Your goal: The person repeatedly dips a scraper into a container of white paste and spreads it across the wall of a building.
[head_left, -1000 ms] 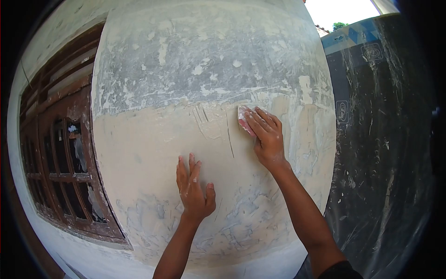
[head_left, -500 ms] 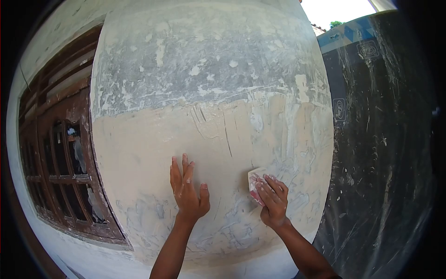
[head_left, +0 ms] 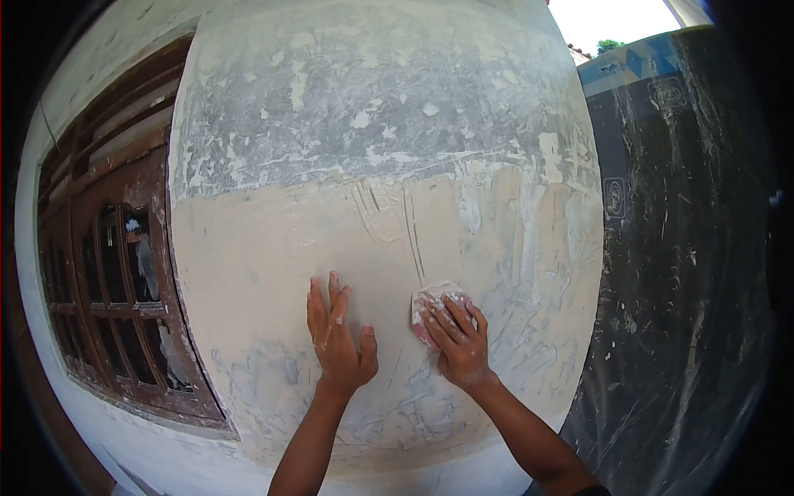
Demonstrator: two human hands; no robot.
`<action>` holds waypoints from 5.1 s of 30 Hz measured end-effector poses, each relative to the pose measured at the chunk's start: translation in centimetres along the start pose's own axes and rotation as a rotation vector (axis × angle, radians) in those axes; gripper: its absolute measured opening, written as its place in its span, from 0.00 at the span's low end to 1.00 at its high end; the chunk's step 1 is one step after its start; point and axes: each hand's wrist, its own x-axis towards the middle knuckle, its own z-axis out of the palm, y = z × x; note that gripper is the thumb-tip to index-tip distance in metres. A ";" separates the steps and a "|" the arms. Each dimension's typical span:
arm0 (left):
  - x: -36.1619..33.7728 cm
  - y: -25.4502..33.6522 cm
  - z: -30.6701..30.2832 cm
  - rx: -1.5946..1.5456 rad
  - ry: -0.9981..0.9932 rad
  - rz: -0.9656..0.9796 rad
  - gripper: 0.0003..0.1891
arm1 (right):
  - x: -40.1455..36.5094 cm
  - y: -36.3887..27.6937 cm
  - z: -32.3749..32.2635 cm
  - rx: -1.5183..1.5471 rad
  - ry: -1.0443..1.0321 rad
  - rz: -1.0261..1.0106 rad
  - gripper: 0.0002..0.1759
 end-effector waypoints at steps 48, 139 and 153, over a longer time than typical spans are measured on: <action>0.2 -0.6 -3.1 -0.007 0.032 -0.039 0.28 | -5.5 -1.5 -3.3 -0.029 -0.245 -0.088 0.33; -0.8 -0.6 -2.3 -0.013 -0.023 -0.042 0.28 | -9.0 -6.7 -1.7 0.129 -0.171 0.033 0.30; -1.1 2.1 0.0 -0.053 -0.021 -0.053 0.27 | 7.1 6.7 -1.9 0.010 0.003 -0.100 0.30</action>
